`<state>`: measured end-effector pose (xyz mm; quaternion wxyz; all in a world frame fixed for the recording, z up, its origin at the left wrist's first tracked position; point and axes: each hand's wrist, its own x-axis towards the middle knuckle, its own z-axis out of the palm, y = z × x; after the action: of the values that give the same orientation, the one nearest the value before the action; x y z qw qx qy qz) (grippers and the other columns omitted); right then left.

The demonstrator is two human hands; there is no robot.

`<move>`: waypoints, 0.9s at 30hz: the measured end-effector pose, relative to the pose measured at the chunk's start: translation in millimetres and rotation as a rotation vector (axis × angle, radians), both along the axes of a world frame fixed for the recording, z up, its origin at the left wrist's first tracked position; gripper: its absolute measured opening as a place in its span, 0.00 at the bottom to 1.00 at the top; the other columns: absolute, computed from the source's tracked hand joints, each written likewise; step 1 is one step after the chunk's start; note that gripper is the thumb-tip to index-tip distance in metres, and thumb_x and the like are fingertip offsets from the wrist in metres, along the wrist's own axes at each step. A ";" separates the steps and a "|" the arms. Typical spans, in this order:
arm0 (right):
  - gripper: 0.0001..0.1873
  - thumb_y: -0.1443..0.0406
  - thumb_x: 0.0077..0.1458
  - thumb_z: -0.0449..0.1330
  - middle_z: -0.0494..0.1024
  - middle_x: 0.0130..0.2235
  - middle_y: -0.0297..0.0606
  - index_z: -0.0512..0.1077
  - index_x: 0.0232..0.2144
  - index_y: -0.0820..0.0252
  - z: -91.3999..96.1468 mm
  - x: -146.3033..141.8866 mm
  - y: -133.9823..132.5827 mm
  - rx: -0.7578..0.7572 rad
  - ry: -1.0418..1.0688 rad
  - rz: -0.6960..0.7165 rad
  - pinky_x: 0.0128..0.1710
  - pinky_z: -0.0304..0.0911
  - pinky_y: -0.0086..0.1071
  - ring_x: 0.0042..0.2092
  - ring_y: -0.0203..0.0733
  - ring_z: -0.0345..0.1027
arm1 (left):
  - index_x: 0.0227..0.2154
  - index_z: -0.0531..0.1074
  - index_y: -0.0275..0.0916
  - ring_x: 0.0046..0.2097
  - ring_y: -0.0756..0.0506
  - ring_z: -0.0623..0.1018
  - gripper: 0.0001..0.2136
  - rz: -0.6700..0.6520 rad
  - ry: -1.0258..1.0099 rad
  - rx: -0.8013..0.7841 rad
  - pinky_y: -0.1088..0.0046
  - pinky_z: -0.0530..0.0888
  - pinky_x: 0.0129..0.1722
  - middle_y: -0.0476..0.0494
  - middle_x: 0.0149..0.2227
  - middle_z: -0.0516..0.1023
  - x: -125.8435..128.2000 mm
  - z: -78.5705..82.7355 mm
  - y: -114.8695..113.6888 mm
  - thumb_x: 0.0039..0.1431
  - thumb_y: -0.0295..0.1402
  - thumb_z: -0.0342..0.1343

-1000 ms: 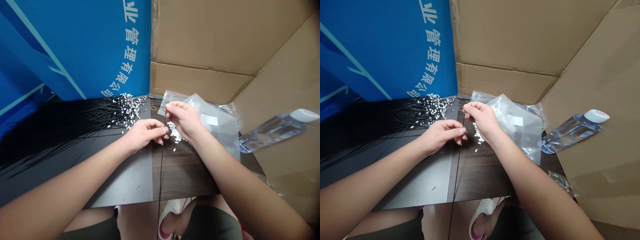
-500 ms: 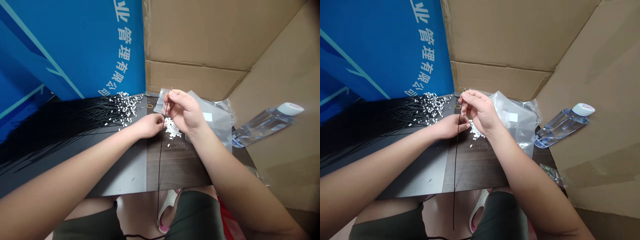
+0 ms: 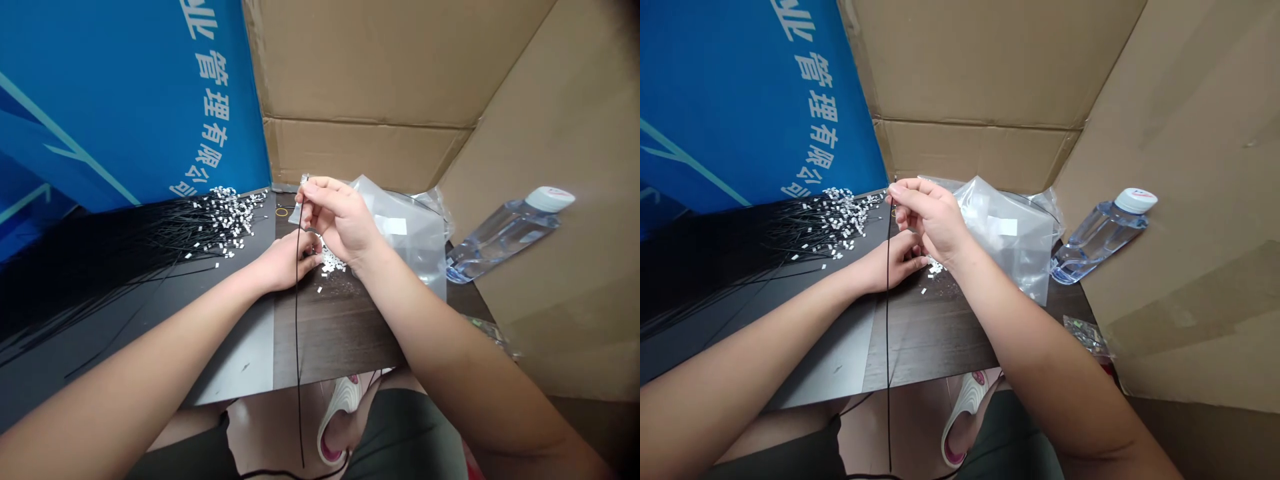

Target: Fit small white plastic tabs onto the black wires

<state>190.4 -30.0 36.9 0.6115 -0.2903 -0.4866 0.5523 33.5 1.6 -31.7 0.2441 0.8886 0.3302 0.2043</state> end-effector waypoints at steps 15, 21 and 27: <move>0.17 0.53 0.54 0.72 0.76 0.37 0.33 0.72 0.31 0.55 0.2 -3.8 -3.3 0.014 -0.054 -0.010 0.32 0.64 0.32 0.31 0.33 0.63 | 0.38 0.75 0.42 0.48 0.36 0.75 0.05 -0.007 0.125 0.125 0.54 0.72 0.50 0.38 0.45 0.75 9.2 3.7 -5.0 0.66 0.35 0.56; 0.19 0.50 0.53 0.73 0.76 0.34 0.33 0.72 0.31 0.55 -3.7 -2.1 -0.1 -0.025 -0.075 -0.065 0.30 0.65 0.32 0.31 0.34 0.65 | 0.36 0.70 0.40 0.41 0.41 0.74 0.04 0.032 -0.158 -0.079 0.60 0.72 0.44 0.41 0.39 0.76 5.6 11.3 -3.3 0.63 0.33 0.59; 0.16 0.54 0.51 0.74 0.73 0.28 0.31 0.73 0.29 0.56 -11.9 -5.3 3.5 -0.026 -0.083 -0.122 0.31 0.64 0.32 0.29 0.34 0.64 | 0.32 0.70 0.38 0.36 0.47 0.78 0.11 0.169 -0.706 -0.552 0.65 0.74 0.41 0.44 0.34 0.78 -18.3 49.5 3.1 0.58 0.34 0.68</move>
<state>185.1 -26.5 25.0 0.6197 -0.3499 -0.4856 0.5077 15.1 4.7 17.8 0.5520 0.6360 0.3402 0.4184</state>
